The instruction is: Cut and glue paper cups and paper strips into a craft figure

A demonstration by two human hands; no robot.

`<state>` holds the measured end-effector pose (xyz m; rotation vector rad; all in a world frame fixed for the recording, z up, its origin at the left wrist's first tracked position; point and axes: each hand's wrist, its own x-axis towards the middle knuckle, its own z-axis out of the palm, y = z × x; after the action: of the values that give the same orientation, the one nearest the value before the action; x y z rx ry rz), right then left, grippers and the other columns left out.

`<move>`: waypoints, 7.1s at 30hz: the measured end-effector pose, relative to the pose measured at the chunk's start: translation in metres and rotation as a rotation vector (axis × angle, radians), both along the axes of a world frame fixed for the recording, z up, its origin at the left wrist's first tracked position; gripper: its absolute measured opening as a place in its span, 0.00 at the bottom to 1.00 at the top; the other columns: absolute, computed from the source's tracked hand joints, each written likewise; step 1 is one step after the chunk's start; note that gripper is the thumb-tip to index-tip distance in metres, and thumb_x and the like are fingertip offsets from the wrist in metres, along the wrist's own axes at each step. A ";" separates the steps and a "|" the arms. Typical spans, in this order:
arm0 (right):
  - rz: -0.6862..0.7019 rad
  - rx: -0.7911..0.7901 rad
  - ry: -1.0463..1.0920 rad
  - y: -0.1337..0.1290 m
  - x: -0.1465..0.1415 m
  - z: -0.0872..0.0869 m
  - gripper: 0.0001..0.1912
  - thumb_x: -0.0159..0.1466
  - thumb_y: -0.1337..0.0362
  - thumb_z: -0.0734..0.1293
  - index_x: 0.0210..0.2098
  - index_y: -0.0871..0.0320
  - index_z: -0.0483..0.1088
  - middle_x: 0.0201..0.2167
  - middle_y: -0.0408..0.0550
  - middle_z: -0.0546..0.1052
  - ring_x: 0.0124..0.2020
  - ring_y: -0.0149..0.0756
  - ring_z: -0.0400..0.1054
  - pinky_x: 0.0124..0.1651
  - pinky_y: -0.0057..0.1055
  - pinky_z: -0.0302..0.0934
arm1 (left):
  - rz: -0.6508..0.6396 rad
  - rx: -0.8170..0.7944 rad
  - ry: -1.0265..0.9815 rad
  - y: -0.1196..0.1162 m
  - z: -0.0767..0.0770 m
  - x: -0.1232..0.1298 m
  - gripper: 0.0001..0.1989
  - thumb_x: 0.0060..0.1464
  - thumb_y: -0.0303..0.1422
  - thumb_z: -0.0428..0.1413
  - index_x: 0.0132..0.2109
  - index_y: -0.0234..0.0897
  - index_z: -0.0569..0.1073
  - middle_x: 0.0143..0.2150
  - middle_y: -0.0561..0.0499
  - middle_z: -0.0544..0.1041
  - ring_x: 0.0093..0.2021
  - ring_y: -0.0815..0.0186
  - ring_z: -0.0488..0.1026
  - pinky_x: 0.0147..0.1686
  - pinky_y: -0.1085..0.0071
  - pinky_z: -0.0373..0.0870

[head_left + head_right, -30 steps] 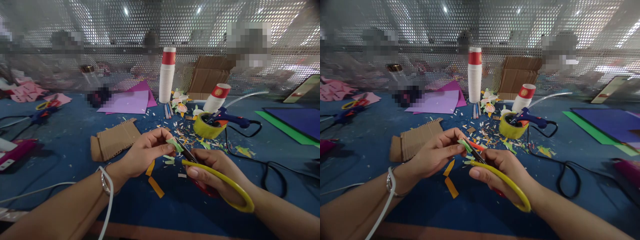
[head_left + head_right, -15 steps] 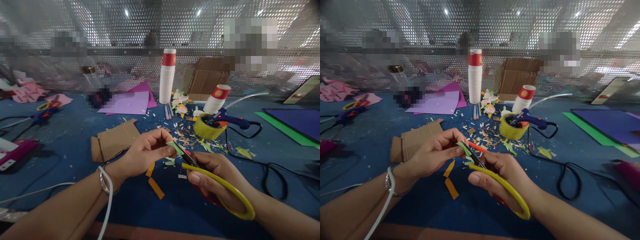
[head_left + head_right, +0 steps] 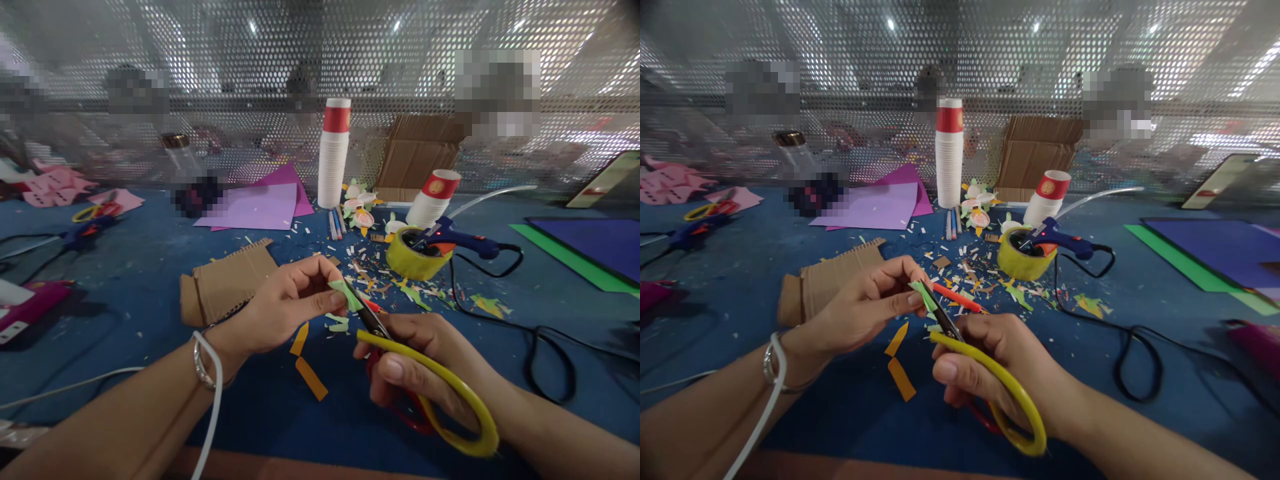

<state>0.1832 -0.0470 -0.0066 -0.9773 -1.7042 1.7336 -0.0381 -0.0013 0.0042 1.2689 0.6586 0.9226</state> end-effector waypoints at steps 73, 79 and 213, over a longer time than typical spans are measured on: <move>-0.449 0.183 -0.145 0.013 -0.006 -0.004 0.16 0.57 0.55 0.75 0.25 0.56 0.67 0.15 0.37 0.68 0.12 0.27 0.62 0.13 0.22 0.55 | -0.101 -0.469 -0.056 -0.009 -0.008 0.017 0.08 0.50 0.31 0.68 0.37 0.32 0.80 0.37 0.49 0.80 0.35 0.69 0.78 0.42 0.70 0.75; -0.466 0.160 -0.149 0.010 -0.008 0.000 0.15 0.58 0.54 0.75 0.27 0.57 0.69 0.15 0.37 0.68 0.13 0.26 0.62 0.14 0.22 0.56 | -0.002 -0.334 0.011 -0.014 -0.007 0.020 0.07 0.46 0.29 0.69 0.35 0.35 0.81 0.34 0.52 0.79 0.35 0.71 0.75 0.38 0.73 0.72; -0.518 0.376 -0.122 0.011 -0.016 -0.007 0.12 0.60 0.56 0.73 0.30 0.57 0.70 0.19 0.38 0.70 0.14 0.27 0.64 0.15 0.22 0.60 | 0.240 -0.114 0.019 -0.025 -0.012 0.029 0.08 0.53 0.34 0.65 0.42 0.41 0.83 0.41 0.51 0.82 0.38 0.68 0.77 0.42 0.71 0.75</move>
<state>0.1672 -0.0364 -0.0139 -1.2246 -1.5859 1.0009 -0.0089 -0.0263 -0.0076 1.1143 0.8800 1.0545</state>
